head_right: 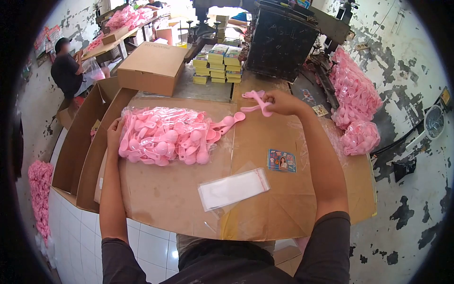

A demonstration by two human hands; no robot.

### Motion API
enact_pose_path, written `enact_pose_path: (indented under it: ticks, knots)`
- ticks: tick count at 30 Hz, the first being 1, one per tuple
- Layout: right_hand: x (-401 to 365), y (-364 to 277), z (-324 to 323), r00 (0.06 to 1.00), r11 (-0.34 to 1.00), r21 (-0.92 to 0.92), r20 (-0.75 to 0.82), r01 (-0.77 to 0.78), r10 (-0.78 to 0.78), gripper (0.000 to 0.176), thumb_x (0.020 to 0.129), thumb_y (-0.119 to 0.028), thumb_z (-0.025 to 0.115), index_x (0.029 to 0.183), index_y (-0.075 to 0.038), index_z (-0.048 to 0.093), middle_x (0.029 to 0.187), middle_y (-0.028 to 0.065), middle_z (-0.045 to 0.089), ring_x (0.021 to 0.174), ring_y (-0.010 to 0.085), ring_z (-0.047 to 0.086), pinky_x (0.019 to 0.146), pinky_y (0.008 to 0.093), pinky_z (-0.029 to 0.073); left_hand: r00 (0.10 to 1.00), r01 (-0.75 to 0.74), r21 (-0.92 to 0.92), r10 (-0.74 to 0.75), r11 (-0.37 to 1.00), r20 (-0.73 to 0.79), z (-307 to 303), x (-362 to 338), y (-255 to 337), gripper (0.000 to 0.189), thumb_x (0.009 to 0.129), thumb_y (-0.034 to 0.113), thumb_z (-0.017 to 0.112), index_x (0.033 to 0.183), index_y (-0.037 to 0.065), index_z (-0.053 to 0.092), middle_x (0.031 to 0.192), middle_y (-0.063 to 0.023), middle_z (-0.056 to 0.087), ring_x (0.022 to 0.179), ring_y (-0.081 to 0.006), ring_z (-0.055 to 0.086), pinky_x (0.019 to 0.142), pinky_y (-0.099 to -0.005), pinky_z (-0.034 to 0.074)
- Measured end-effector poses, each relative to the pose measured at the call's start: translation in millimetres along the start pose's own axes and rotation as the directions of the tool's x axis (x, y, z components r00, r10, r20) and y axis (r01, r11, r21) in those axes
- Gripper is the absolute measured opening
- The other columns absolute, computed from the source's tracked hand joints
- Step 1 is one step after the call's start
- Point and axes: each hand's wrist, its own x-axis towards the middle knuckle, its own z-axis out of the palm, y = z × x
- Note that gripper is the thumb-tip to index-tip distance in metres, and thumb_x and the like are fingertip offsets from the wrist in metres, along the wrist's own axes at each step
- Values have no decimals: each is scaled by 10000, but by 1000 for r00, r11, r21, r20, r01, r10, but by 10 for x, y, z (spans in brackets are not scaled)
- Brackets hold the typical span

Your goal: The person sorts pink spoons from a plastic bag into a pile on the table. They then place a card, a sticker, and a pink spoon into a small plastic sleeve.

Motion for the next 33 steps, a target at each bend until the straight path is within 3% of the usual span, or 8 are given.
enact_pose_path:
  ticks: [3,6,12,17,24,26,28,33]
  knots:
    - [244,322,-4,987,998,33,-156,51,-45,403,809,-217,765,1145,-8,691,1029,149,713,973,212,668,847,354,519,1000,9,26,-9,1000,-2,-3,7,9,298,1015,247,652,1130,-20,720,1009,-9,711,912,-64,617,816,-214,482]
    - [386,303,235,777,934,-354,-600,-46,-189,449,809,-223,761,1214,-47,676,1187,170,691,1109,312,649,947,417,511,1000,19,14,-19,1000,6,-14,9,-32,302,1013,251,655,1131,-20,720,1011,-8,711,914,-63,616,818,-215,482]
    - [30,-632,900,788,809,-332,-235,484,-568,339,841,-35,664,1180,-49,658,1190,162,652,1145,360,611,1006,434,476,1000,17,-4,-17,1000,14,-5,-4,16,293,1014,240,652,1128,-22,718,1005,-8,707,905,-63,608,805,-215,480]
    - [23,-319,964,945,937,-203,-107,283,-308,286,837,54,609,1096,-43,685,1197,136,654,1157,342,601,1041,418,460,1000,24,-3,-24,1000,-13,26,-20,65,266,1010,207,655,1105,-34,714,977,-2,695,877,-55,589,778,-211,473]
    - [494,282,915,773,945,57,-592,322,-228,291,850,0,612,1129,-22,690,1254,163,620,1152,329,606,1019,411,468,1000,24,58,-24,998,-1,-16,-5,15,320,1015,262,655,1133,-29,713,1012,-22,706,919,-75,612,810,-230,482]
    - [320,-119,1049,772,928,-248,-518,278,-369,287,865,-27,610,1143,-19,680,1265,169,612,1167,331,598,1013,410,475,999,32,105,-31,994,-12,-17,-7,30,322,1014,263,656,1135,-30,713,1015,-26,707,920,-78,614,810,-234,484]
    - [104,-664,1051,918,929,16,-162,369,-361,323,873,-47,634,1195,-42,662,1332,167,559,1176,330,592,992,398,493,1000,28,69,-28,997,-6,-16,2,-9,322,1016,262,654,1137,-31,712,1018,-28,708,923,-80,616,813,-236,485]
    - [-159,-1048,1363,819,822,56,-145,567,-555,313,862,-80,713,1169,-33,679,1226,160,612,1089,323,637,941,399,521,1000,19,32,-19,999,-2,-19,3,-51,325,1019,263,649,1140,-32,712,1020,-30,709,923,-80,616,812,-237,486]
